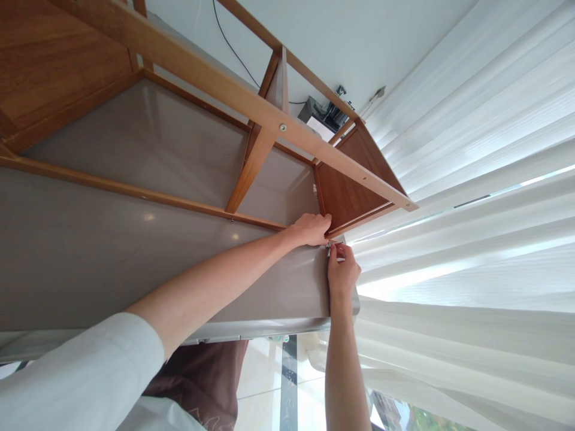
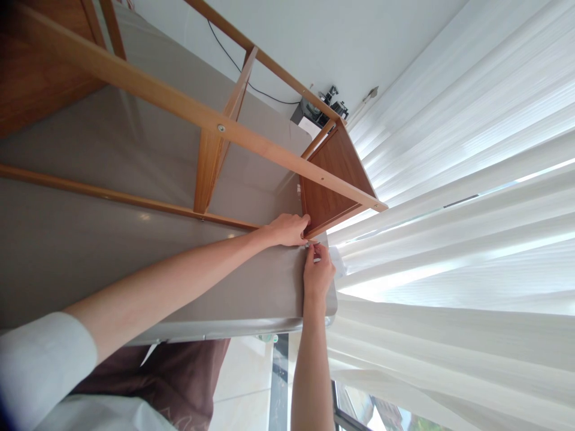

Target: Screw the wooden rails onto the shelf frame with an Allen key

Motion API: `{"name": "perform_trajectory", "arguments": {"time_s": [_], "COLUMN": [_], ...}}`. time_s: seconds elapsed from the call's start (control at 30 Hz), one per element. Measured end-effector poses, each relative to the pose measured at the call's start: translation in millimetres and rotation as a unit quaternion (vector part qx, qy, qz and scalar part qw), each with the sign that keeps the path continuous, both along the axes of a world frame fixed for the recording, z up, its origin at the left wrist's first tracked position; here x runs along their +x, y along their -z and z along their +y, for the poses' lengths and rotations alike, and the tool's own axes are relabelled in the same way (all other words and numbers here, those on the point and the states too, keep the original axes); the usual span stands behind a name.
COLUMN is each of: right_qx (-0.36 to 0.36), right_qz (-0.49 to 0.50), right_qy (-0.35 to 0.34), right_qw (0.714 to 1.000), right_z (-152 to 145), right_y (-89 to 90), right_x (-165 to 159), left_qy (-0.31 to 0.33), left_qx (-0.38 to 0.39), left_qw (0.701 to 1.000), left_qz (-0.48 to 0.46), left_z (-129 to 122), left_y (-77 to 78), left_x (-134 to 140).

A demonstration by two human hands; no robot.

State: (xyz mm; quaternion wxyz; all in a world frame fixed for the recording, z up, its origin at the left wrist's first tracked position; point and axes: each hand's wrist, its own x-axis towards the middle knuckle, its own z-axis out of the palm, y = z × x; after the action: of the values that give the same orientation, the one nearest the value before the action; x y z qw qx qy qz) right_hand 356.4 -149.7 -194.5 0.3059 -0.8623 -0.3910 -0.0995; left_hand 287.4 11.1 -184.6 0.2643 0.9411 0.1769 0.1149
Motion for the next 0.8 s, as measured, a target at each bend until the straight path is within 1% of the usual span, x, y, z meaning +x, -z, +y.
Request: {"name": "perform_trajectory", "arguments": {"time_s": [0.13, 0.27, 0.43, 0.6, 0.8], "right_qx": [-0.018, -0.010, 0.015, 0.027, 0.048], "right_qz": [-0.021, -0.010, 0.055, 0.136, 0.161], "right_qy": [-0.020, -0.019, -0.001, -0.005, -0.002], "right_qw": [0.999, 1.000, 0.998, 0.990, 0.986], "right_z": [1.2, 1.2, 0.2, -0.4, -0.7], "right_y": [0.2, -1.5, -4.6, -5.4, -3.7], "right_x": [-3.7, -3.9, 3.0, 10.6, 11.0], "left_qy": [0.004, 0.004, 0.006, 0.008, 0.000], "left_qx": [-0.002, -0.001, 0.005, 0.008, 0.012], "left_qw": [1.000, 1.000, 1.000, 1.000, 1.000], "left_qz": [-0.003, -0.003, -0.007, -0.004, -0.006], "left_z": [0.2, 0.1, 0.0, 0.7, -1.8], "left_y": [0.6, 0.8, 0.3, -1.1, -3.1], "left_x": [-0.4, 0.2, -0.3, -1.5, -3.3]}}
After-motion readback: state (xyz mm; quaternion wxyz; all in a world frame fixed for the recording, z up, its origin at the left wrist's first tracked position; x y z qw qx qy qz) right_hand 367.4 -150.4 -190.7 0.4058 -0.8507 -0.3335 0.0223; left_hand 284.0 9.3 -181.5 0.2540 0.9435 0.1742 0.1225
